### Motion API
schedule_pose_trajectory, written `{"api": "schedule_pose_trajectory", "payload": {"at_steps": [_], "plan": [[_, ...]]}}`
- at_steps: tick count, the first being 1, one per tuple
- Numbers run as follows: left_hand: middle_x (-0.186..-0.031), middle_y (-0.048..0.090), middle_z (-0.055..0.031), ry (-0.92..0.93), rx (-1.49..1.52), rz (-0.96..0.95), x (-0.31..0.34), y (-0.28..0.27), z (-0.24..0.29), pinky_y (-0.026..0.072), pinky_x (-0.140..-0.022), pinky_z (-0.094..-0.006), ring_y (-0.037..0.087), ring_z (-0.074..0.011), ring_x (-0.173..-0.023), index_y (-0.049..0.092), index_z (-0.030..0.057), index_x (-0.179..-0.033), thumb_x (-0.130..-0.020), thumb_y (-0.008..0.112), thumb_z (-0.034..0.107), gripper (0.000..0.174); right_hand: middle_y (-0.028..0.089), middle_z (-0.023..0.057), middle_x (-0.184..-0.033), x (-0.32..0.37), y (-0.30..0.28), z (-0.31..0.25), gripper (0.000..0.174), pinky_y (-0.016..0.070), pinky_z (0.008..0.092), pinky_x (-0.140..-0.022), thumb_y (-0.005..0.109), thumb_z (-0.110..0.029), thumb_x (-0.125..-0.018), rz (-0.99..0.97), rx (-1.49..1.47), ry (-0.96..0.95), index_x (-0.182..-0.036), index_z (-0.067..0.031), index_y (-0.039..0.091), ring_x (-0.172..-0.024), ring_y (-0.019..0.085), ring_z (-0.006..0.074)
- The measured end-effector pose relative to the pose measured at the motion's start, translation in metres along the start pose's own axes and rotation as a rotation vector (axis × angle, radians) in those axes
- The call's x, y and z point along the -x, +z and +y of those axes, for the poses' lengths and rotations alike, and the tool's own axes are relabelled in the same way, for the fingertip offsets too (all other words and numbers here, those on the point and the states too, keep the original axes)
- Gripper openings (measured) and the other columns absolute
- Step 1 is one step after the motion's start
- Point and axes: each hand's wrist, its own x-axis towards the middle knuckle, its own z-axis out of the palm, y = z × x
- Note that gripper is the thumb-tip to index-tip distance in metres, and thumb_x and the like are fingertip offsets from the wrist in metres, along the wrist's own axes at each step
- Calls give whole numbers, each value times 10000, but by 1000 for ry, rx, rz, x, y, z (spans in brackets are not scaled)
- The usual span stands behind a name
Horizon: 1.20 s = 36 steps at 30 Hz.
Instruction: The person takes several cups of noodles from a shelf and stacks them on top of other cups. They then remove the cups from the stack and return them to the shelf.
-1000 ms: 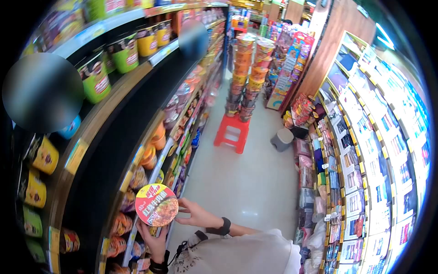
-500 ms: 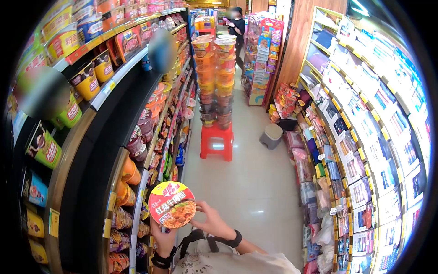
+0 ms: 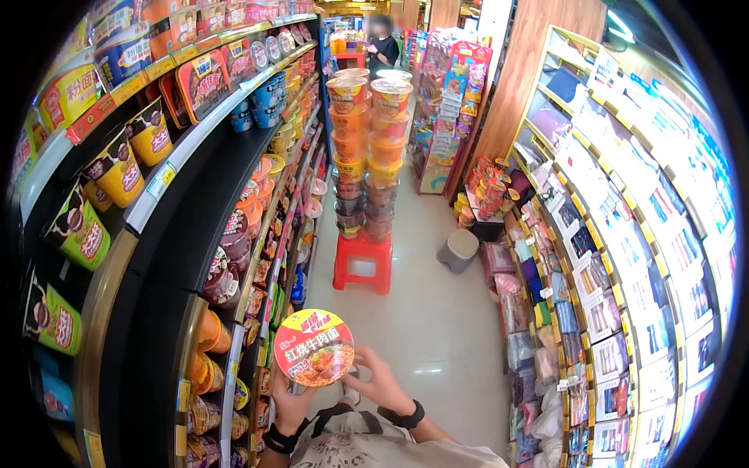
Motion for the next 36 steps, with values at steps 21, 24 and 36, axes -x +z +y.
{"api": "schedule_pose_trajectory", "payload": {"at_steps": [21, 24, 36], "plan": [[-1265, 578, -175, -5, 105, -80, -163, 55, -33, 534, -941, -392, 627, -306, -1129, 502, -28, -1334, -649, 926, 88, 814, 726, 122, -1074, -157, -65, 35, 194, 513, 350, -914, 675, -38, -925, 211, 183, 13, -1108, 21, 648, -1016, 683, 224], [-1231, 591, -165, 4, 142, -168, -183, 69, -30, 541, -925, -384, 635, -287, -1104, 513, -24, -1321, -688, 913, 104, 761, 729, 135, -1051, -158, -83, 43, 185, 519, 353, -894, 669, -43, -927, 305, 253, 28, -1101, 18, 652, -1006, 691, 236], [-1237, 608, -108, -1, 330, -582, -309, 167, -22, 510, -983, -352, 622, -192, -1135, 529, -28, -1295, -766, 855, 40, 625, 651, 99, -953, -204, -192, 30, 165, 545, 284, -772, 615, 29, -940, 545, 65, -99, -1104, 18, 602, -864, 656, 159]]}}
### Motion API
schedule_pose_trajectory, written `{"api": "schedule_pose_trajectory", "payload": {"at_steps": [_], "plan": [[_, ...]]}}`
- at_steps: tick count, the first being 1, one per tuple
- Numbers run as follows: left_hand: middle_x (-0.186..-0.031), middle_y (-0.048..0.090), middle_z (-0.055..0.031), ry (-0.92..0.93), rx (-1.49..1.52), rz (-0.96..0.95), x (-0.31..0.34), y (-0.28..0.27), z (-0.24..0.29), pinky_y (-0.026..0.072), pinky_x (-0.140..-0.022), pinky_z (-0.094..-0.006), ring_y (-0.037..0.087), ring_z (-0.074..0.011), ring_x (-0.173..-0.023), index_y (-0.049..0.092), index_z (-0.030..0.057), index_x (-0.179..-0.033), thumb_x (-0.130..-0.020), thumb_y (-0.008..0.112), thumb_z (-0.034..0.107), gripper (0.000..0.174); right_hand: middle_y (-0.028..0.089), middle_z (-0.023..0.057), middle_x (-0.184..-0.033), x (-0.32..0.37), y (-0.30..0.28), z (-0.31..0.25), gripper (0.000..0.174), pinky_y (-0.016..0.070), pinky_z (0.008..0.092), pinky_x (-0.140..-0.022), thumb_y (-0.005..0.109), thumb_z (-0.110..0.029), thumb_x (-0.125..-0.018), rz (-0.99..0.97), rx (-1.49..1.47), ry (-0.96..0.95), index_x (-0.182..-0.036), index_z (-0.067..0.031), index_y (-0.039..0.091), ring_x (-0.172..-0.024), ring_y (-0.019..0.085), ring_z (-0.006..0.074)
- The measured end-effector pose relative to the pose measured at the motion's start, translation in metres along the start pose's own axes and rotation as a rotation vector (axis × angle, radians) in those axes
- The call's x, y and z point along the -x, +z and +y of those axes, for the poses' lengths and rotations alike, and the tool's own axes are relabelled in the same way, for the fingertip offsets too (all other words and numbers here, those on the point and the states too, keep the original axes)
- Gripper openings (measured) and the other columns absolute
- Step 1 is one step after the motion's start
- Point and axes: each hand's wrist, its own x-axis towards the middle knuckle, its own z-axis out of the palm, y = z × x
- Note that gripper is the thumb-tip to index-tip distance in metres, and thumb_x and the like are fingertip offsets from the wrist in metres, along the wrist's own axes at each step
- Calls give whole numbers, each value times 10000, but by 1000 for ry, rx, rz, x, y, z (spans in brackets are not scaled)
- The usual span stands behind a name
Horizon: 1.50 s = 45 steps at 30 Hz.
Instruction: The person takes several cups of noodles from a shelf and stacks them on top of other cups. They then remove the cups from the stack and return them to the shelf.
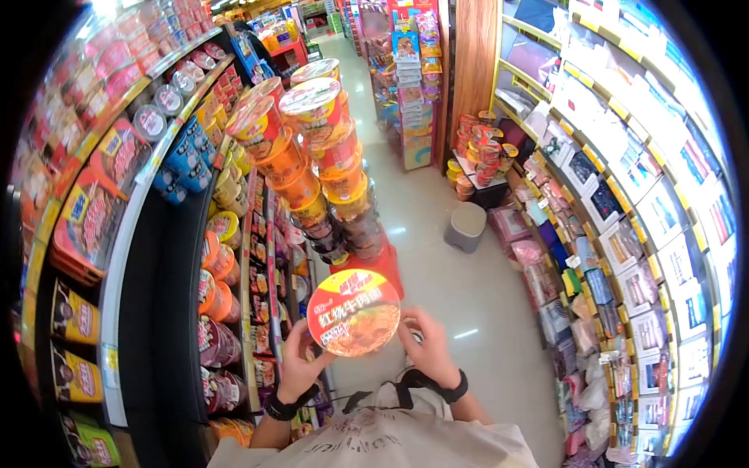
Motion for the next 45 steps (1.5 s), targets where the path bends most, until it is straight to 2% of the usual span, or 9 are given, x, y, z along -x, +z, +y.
{"api": "schedule_pose_trajectory", "payload": {"at_steps": [10, 14, 19, 21, 22, 30, 33, 36, 45], "plan": [[-1398, 513, -126, 204, 15, -72, -185, -14, 99, 468, -1067, -399, 528, -230, -1295, 366, 21, -1422, -758, 874, 54, 837, 636, 148, -1185, -190, -57, -60, 195, 582, 310, -775, 644, 58, -880, -129, 59, -419, -1067, 27, 597, -953, 672, 199], [-1471, 465, -133, 390, -26, -116, -277, -28, 171, 520, -1016, -378, 536, -247, -1306, 252, 53, -1531, -716, 889, 17, 1036, 547, 103, -1347, -292, -65, -110, 638, 571, 363, -938, 750, -28, -850, -272, -150, -472, -1407, -41, 439, -1254, 562, 214], [-1520, 430, -91, 505, -375, -194, -359, -68, 220, 496, -1041, -351, 509, -200, -1317, 310, 40, -1541, -808, 809, 28, 887, 554, 117, -1314, -391, -59, -151, 713, 543, 365, -949, 788, -144, -866, -333, -1, -727, -1454, -68, 392, -1232, 566, 218], [-1465, 490, -86, 549, -540, -112, -398, -96, 225, 506, -1017, -335, 556, -176, -1251, 312, 69, -1548, -855, 788, 68, 840, 464, 180, -1405, -411, -57, -179, 747, 505, 376, -984, 770, -149, -896, -397, -39, -580, -1488, -99, 319, -1244, 517, 260], [-1286, 603, -94, 475, -370, -65, -394, -75, 244, 526, -930, -346, 609, -200, -1128, 359, -5, -1496, -818, 802, 17, 810, 539, 160, -1318, -429, -53, -183, 743, 512, 341, -940, 784, -146, -886, -352, 25, -592, -1471, -68, 332, -1193, 560, 228], [-1258, 626, -128, 448, -524, -314, -519, -133, 229, 544, -891, -287, 649, -152, -1036, 405, -44, -1443, -841, 794, 30, 720, 597, 118, -1225, -551, -24, -180, 748, 499, 320, -950, 818, -203, -862, -406, 168, -642, -1441, -19, 382, -1125, 599, 187], [-1281, 618, -133, 414, -910, -140, -531, -130, 231, 522, -936, -306, 621, -175, -1117, 403, -20, -1456, -838, 820, 121, 759, 590, 125, -1254, -582, -13, -168, 786, 495, 324, -965, 819, -220, -861, -398, 319, -744, -1462, -23, 353, -1145, 593, 192], [-1318, 588, -168, 344, -580, -409, -571, -145, 210, 497, -968, -321, 586, -202, -1178, 384, -22, -1472, -820, 844, 210, 831, 590, 127, -1270, -610, -3, -152, 789, 495, 327, -964, 817, -192, -861, -513, 194, -560, -1466, -17, 343, -1162, 586, 185], [-1380, 533, -178, 329, -729, -415, -630, -156, 158, 464, -1000, -315, 535, -215, -1235, 361, -51, -1469, -815, 852, 245, 869, 611, 138, -1255, -648, 5, -105, 750, 509, 329, -959, 815, -178, -864, -482, 235, -476, -1434, 5, 364, -1156, 599, 191]]}}
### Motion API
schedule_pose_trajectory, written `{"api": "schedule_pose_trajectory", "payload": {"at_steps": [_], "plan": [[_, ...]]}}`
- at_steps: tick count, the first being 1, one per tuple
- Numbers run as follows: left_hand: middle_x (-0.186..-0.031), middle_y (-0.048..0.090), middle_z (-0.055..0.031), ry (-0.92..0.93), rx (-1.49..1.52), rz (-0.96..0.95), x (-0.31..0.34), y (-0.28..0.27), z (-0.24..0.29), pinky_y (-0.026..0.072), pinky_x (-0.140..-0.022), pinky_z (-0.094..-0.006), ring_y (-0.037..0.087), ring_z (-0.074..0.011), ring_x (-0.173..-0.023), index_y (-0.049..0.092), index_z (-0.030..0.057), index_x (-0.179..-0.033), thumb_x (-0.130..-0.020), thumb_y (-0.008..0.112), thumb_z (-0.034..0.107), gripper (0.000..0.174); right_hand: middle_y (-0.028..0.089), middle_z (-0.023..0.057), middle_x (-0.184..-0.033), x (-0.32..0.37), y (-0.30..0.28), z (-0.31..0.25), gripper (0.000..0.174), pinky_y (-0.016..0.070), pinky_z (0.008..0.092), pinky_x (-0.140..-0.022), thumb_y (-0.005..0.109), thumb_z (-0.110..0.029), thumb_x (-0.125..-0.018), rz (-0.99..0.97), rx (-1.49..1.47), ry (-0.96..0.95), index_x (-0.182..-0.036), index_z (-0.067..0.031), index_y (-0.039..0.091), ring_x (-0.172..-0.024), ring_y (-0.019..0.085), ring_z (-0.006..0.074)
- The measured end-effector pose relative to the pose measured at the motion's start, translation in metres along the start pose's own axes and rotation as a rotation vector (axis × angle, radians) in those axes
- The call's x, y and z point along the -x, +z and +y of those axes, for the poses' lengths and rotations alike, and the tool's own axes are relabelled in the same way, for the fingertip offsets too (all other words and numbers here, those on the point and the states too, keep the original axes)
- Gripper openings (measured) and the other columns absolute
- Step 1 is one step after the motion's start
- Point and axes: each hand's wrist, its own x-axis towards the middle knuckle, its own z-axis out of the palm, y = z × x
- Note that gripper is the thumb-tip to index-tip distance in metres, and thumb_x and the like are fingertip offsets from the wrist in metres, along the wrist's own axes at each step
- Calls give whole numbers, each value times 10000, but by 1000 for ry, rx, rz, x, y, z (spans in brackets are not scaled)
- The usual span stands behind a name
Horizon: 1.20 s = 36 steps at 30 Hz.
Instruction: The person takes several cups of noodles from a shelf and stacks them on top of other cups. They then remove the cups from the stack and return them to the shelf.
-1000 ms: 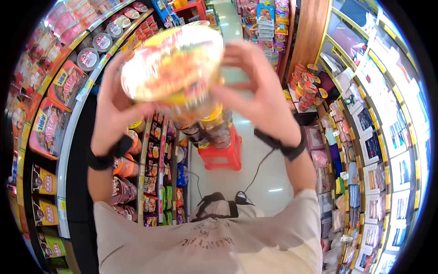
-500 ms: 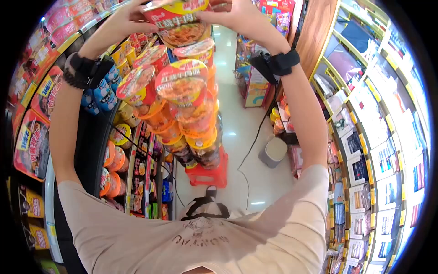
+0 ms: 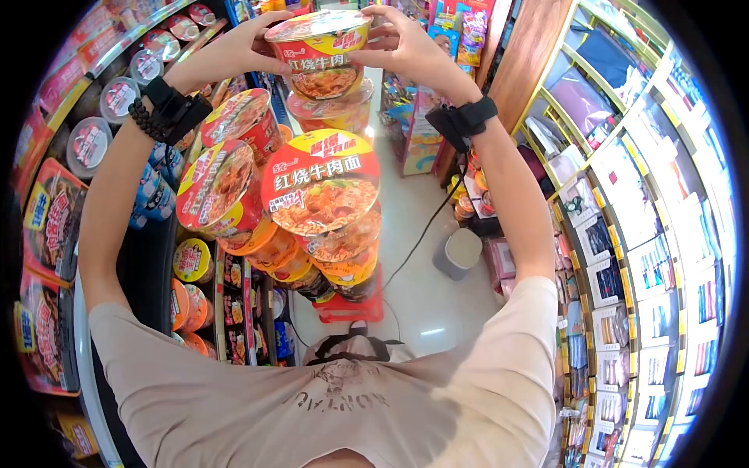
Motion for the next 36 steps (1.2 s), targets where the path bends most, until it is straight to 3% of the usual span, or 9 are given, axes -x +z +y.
{"api": "schedule_pose_trajectory", "payload": {"at_steps": [4, 8, 17, 21, 26, 30, 33, 36], "plan": [[-1375, 535, -175, 4, 31, -18, -3, 3, -8, 461, -1005, -316, 531, -215, -1239, 364, -51, -1463, -815, 853, 243, 863, 626, 132, -1238, 5, 8, 3, 741, 508, 339, -957, 823, -195, -861, 33, -52, 94, -1428, -22, 380, -1163, 595, 189], [-1370, 537, -173, -8, 53, -24, 0, 7, -10, 457, -1010, -316, 527, -215, -1243, 367, -51, -1458, -816, 854, 240, 857, 634, 120, -1230, 8, 12, 2, 693, 516, 340, -958, 799, -152, -878, 59, 61, 3, -1422, -37, 386, -1124, 614, 190], [-1368, 527, -150, 113, 96, 3, 6, 17, -24, 452, -1024, -325, 520, -209, -1239, 386, -39, -1442, -832, 845, 244, 814, 600, 121, -1244, 14, 21, -1, 736, 521, 336, -961, 788, -159, -890, 70, 45, 61, -1467, -54, 344, -1160, 598, 192], [-1455, 455, -176, -68, 126, -13, 13, 19, -19, 447, -1039, -343, 483, -226, -1289, 308, -30, -1504, -850, 828, 298, 898, 580, 120, -1260, 16, 19, 3, 751, 513, 339, -963, 785, -168, -893, 81, 102, 50, -1480, -60, 330, -1153, 588, 187], [-1539, 363, -206, 1, -35, -35, 11, 17, -24, 429, -1064, -371, 417, -249, -1357, 204, -31, -1554, -853, 820, 346, 1007, 565, 122, -1280, 16, 16, 0, 754, 502, 340, -965, 773, -179, -905, 62, 49, 54, -1496, -80, 316, -1148, 576, 184], [-1534, 372, -207, -65, 72, -38, 17, 12, -15, 503, -962, -336, 506, -231, -1275, 160, -42, -1558, -840, 837, 299, 1044, 555, 119, -1300, 18, 9, 6, 756, 498, 347, -977, 755, -191, -919, 76, 25, 75, -1509, -100, 291, -1157, 571, 189], [-1507, 410, -211, -156, 270, -39, 29, 6, 3, 564, -808, -280, 601, -202, -1151, 89, -49, -1568, -826, 853, 249, 1105, 564, 139, -1338, 19, 12, -2, 661, 493, 330, -988, 697, -187, -959, 138, 105, 76, -1499, -48, 342, -1181, 571, 193], [-1505, 411, -216, -130, 335, -58, 22, 8, -20, 567, -814, -285, 603, -204, -1152, 68, -45, -1572, -822, 858, 251, 1129, 541, 146, -1372, 22, 2, 28, 716, 523, 368, -983, 770, -184, -894, 131, 166, -85, -1481, -77, 374, -1248, 563, 232]]}}
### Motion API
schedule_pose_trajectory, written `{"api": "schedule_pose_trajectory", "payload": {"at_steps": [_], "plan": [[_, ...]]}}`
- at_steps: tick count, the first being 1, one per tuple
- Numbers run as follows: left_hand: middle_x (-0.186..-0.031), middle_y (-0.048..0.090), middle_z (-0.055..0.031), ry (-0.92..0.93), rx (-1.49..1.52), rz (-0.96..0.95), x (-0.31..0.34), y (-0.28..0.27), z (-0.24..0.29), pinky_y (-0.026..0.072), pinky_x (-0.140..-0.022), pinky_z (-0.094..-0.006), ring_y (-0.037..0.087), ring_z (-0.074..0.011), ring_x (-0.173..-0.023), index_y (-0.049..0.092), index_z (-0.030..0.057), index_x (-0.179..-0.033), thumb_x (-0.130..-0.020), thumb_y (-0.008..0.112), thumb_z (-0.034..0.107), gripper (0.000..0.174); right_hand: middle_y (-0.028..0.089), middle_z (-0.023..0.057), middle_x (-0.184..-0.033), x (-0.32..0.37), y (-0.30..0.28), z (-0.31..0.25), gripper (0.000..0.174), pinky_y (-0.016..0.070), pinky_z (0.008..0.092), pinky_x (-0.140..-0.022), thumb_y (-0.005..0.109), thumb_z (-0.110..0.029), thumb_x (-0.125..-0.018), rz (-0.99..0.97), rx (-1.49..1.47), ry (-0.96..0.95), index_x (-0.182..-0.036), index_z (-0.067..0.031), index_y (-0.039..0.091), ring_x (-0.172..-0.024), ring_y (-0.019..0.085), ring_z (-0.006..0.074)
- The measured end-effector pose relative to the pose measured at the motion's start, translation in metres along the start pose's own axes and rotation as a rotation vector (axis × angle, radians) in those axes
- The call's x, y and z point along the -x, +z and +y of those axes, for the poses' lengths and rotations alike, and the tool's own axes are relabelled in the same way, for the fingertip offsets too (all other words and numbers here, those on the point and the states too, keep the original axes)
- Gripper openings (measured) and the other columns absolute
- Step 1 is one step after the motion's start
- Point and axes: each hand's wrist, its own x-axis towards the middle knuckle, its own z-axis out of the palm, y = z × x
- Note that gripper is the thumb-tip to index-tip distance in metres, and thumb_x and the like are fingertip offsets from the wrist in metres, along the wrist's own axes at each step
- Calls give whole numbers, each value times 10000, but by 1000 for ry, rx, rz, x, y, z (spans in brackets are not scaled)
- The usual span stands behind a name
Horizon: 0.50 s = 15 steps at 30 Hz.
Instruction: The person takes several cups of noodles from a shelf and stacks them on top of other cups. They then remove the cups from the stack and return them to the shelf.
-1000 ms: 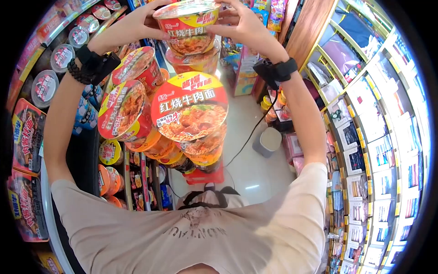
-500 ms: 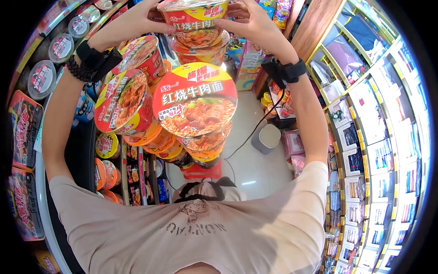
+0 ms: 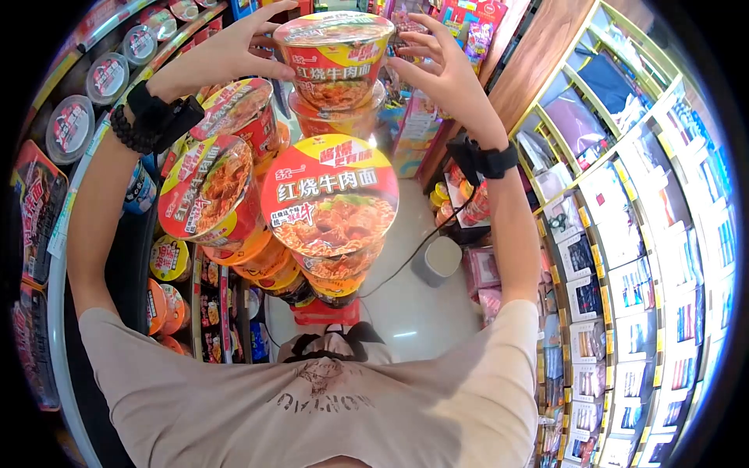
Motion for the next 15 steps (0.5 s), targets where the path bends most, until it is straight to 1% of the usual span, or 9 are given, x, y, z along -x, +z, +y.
{"api": "schedule_pose_trajectory", "payload": {"at_steps": [1, 4, 5, 8, 10, 12, 13, 14, 15], "plan": [[-1521, 382, -228, -23, -41, -11, 2, -3, 0, 549, -896, -325, 572, -243, -1220, 91, -38, -1574, -838, 842, 296, 1104, 526, 164, -1412, 2, -3, 5, 732, 502, 379, -1017, 756, -220, -912, -3, -40, 16, -1503, -79, 348, -1265, 555, 241], [-1538, 353, -238, -4, -338, 82, 14, -15, 2, 493, -1005, -376, 498, -290, -1318, 122, -31, -1573, -866, 807, 361, 1059, 532, 160, -1402, 13, -8, 1, 722, 488, 388, -1035, 743, -197, -917, 40, -140, 64, -1506, -84, 340, -1262, 555, 238], [-1549, 342, -233, 43, -336, 82, 21, -19, 4, 426, -1092, -408, 415, -311, -1396, 193, -7, -1569, -882, 781, 396, 990, 536, 159, -1393, 19, -8, -8, 696, 477, 391, -1045, 703, -143, -931, 76, -101, 76, -1509, -69, 323, -1265, 552, 247], [-1557, 342, -211, 45, -364, 176, 53, -34, 24, 423, -1105, -416, 412, -300, -1405, 266, 15, -1552, -875, 789, 375, 928, 543, 173, -1375, 42, -17, -8, 649, 472, 388, -1049, 636, -73, -945, 207, -80, 72, -1504, -33, 309, -1271, 549, 261], [-1533, 388, -183, 52, -261, 319, 86, -32, 48, 431, -1107, -406, 459, -294, -1369, 374, 16, -1503, -891, 781, 294, 786, 539, 188, -1374, 68, -27, -8, 629, 470, 389, -1052, 600, -46, -949, 288, -110, 61, -1498, 0, 297, -1274, 547, 275], [-1504, 433, -170, 145, -301, 493, 114, -45, 30, 449, -1090, -388, 508, -281, -1324, 421, 8, -1473, -892, 783, 245, 725, 529, 221, -1376, 102, -35, -16, 612, 468, 396, -1057, 565, -17, -952, 375, -116, 61, -1489, 39, 278, -1275, 548, 294], [-1489, 473, -143, 224, -489, 559, 140, -57, 5, 413, -1118, -375, 503, -255, -1344, 415, 46, -1491, -958, 684, 261, 635, 522, 235, -1380, 122, -38, -23, 591, 474, 399, -1054, 569, -47, -965, 411, -236, 61, -1475, 43, 282, -1274, 550, 308], [-1474, 512, -116, 302, -681, 619, 164, -66, -16, 378, -1147, -362, 497, -229, -1364, 409, 85, -1509, -1024, 586, 277, 551, 540, 235, -1340, 144, -39, -31, 558, 479, 431, -1048, 576, -100, -982, 503, -454, 132, -1451, 29, 303, -1258, 556, 324], [-1494, 500, -107, 224, -731, 663, 195, -51, -8, 335, -1174, -383, 457, -240, -1401, 430, 79, -1497, -1042, 521, 290, 510, 550, 226, -1306, 168, -37, -43, 501, 478, 464, -1044, 566, -141, -1000, 479, -385, 101, -1413, 28, 337, -1239, 561, 342]]}}
